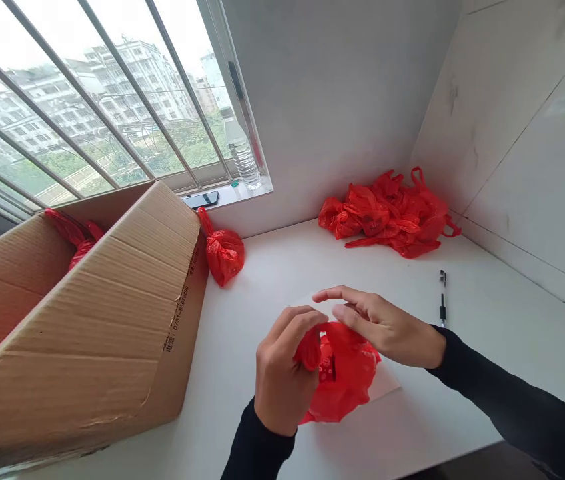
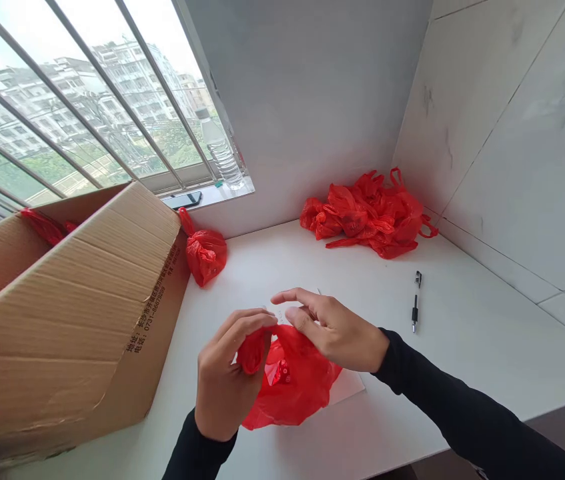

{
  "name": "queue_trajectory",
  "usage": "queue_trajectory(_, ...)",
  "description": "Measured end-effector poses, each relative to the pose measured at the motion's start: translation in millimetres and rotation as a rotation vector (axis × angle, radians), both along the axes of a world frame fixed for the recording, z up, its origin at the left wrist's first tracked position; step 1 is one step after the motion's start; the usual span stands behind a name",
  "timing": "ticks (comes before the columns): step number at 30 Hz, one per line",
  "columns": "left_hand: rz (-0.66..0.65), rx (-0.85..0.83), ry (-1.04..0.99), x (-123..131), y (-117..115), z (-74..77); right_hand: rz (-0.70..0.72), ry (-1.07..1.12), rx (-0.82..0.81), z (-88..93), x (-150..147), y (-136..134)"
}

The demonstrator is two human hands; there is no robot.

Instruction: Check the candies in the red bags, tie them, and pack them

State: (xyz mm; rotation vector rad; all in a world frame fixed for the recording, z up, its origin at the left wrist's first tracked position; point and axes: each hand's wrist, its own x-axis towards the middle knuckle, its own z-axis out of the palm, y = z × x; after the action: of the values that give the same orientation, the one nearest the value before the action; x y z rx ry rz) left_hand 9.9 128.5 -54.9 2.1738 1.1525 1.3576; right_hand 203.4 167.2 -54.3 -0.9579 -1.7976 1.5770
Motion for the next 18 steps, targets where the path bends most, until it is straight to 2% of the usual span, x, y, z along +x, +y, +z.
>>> queue_trajectory(3, -0.019, 0.166, 0.023, 0, 1, -15.4, 0.134, 0.070, -0.045, -8.1, -1, 4)
queue_trajectory(6, 0.008, 0.211, 0.048, -2, 2, -23.5, 0.135, 0.106, -0.011, -8.0, -1, 6)
queue_trajectory(10, 0.018, 0.186, 0.078, -2, 2, -24.8, 0.001, 0.043, 0.075, 1.9, -2, 3)
queue_trajectory(13, 0.073, 0.152, 0.165, -3, -3, -26.1, -0.122, 0.037, 0.125, 6.0, -2, 0)
queue_trajectory(15, 0.126, 0.119, 0.242, -8, -12, -32.7, -0.206, -0.015, 0.160, 1.1, 4, -1)
queue_trajectory(18, 0.207, 0.069, 0.329, -28, -35, -54.5, -0.343, -0.130, 0.192, -21.9, 26, 3)
